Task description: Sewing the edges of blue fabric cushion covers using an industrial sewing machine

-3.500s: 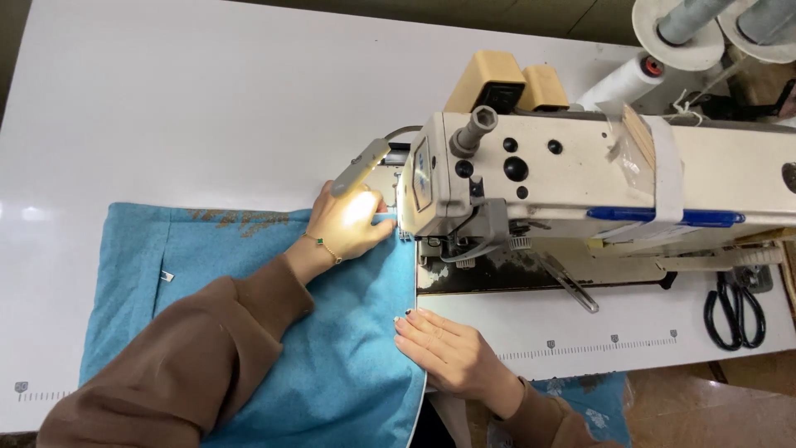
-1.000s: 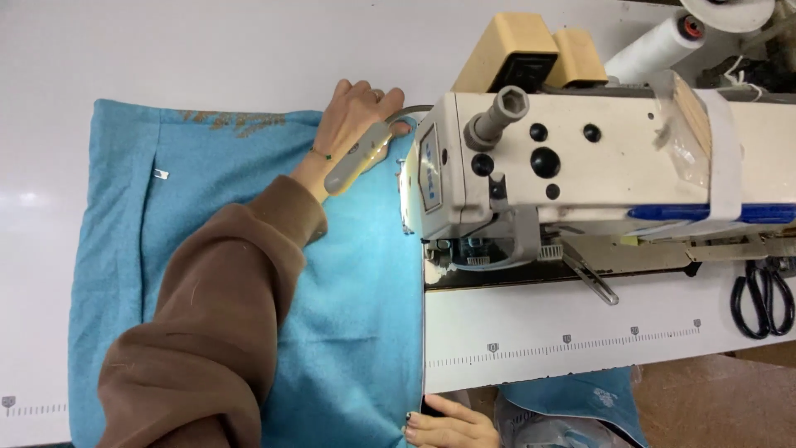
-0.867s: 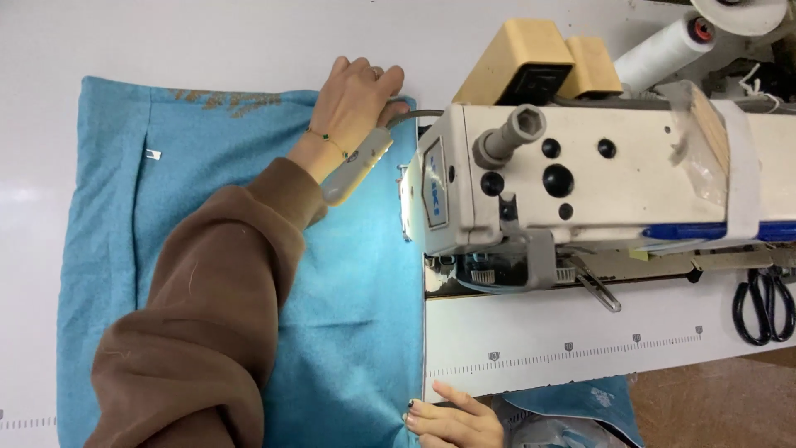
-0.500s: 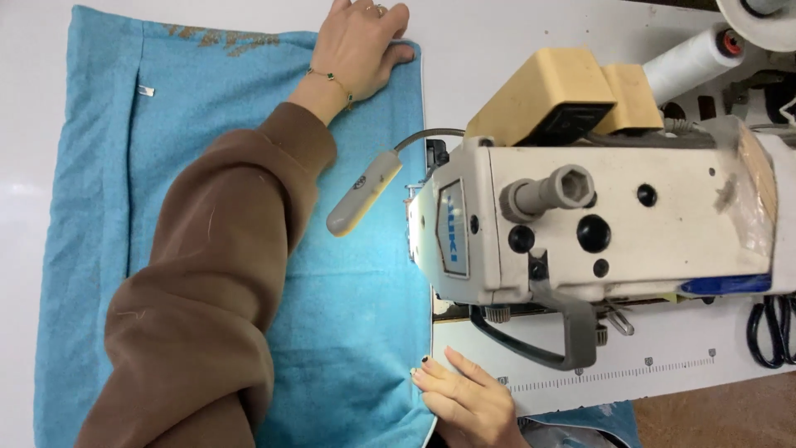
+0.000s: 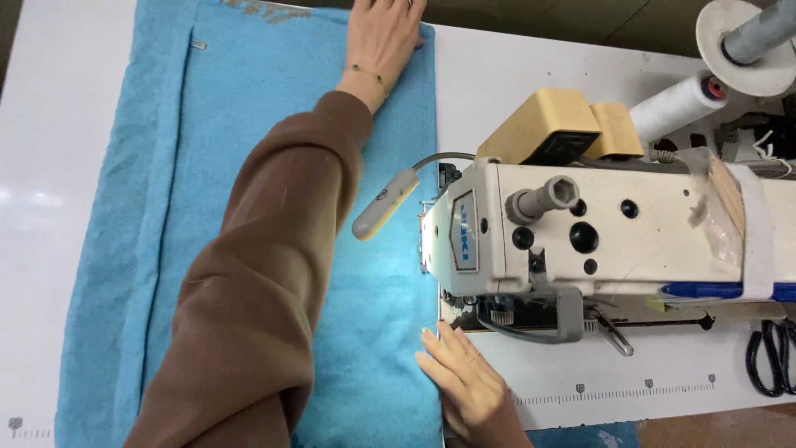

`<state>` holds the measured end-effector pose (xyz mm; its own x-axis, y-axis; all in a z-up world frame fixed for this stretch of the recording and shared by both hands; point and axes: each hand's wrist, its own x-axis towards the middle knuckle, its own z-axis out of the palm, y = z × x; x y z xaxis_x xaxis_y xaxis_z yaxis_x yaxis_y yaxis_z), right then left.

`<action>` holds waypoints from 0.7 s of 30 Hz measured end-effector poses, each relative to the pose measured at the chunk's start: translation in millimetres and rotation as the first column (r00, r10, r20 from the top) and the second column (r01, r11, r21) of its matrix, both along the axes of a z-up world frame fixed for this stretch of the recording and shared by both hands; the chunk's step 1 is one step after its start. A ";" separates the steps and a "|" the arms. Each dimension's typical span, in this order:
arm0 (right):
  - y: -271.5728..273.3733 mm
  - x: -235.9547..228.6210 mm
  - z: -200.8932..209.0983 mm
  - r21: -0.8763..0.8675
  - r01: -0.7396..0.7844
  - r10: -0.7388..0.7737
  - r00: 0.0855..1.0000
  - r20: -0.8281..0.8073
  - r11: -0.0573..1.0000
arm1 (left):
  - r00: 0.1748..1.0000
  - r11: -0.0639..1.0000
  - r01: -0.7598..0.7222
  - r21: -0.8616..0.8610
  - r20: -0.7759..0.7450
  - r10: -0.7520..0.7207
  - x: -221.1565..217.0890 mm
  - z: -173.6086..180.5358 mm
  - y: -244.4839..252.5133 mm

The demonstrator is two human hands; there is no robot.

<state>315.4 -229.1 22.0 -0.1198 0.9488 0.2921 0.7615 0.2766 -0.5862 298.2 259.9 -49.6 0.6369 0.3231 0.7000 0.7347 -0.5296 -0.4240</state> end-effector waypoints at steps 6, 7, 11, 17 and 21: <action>-46.2 -9.2 -1.1 0.188 -0.143 0.132 0.989 0.069 0.972 | 0.973 0.237 0.001 -0.972 -0.053 -0.224 -52.5 71.9 -123.4; -49.9 -9.5 -3.4 0.248 -0.149 0.134 0.988 0.080 0.957 | 0.945 0.214 -0.105 -0.971 -0.165 -0.283 -57.5 67.4 -136.7; -59.7 -15.9 4.1 0.256 -0.121 0.117 0.993 0.031 0.959 | 0.956 0.211 0.091 -0.973 0.026 -0.294 -85.1 52.5 -180.0; -66.6 -15.2 -10.1 0.281 -0.142 0.140 0.990 0.026 0.949 | 0.961 0.497 0.254 -0.830 0.160 -0.226 -81.9 25.3 -196.9; -64.2 -10.2 -25.6 0.302 -0.172 0.155 0.985 0.081 0.938 | 0.888 0.365 0.460 -0.809 0.414 -0.202 -85.4 18.8 -193.4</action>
<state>305.2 -293.4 -3.6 -0.2899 0.7800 0.5545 0.7190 0.5599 -0.4117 212.8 66.5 -30.8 0.7227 0.6255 0.2941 0.4031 -0.7271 0.5557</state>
